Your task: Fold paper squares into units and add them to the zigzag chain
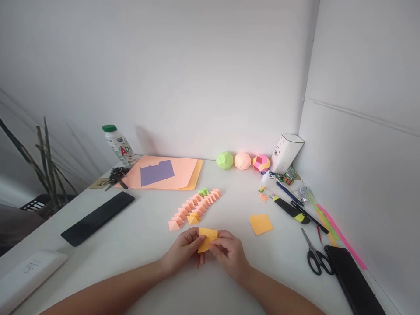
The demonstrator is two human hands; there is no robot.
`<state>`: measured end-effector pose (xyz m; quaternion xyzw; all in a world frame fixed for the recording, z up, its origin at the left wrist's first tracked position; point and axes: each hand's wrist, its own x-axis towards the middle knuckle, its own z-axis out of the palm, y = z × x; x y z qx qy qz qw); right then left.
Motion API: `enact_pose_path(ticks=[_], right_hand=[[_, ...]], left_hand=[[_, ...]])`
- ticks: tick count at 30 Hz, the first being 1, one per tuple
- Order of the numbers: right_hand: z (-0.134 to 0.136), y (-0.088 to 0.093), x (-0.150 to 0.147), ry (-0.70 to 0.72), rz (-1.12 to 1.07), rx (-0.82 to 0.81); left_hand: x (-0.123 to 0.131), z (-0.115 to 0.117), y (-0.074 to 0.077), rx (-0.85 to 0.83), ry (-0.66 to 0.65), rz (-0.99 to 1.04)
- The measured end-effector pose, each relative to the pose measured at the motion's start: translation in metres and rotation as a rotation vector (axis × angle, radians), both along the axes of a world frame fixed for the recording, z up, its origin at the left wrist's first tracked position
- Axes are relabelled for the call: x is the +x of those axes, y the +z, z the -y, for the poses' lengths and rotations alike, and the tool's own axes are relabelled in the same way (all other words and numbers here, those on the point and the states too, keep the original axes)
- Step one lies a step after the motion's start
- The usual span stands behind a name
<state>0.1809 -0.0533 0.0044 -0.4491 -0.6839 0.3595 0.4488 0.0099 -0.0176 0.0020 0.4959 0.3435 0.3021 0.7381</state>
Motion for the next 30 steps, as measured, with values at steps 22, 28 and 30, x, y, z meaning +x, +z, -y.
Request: enact_pose_path(ticks=[22, 28, 30], right_hand=[[0.0008, -0.0062, -0.0024, -0.118, -0.215, -0.209], [0.0008, -0.0040, -0.0038, -0.126, -0.210, -0.194], [0.0006, -0.0039, -0.0039, -0.126, -0.212, -0.189]], left_hand=[[-0.0032, 0.0006, 0.0020, 0.017, -0.126, -0.029], [-0.0024, 0.0003, 0.0027, 0.010, -0.121, -0.024], [-0.0027, 0.0005, 0.0031, 0.006, -0.123, -0.017]])
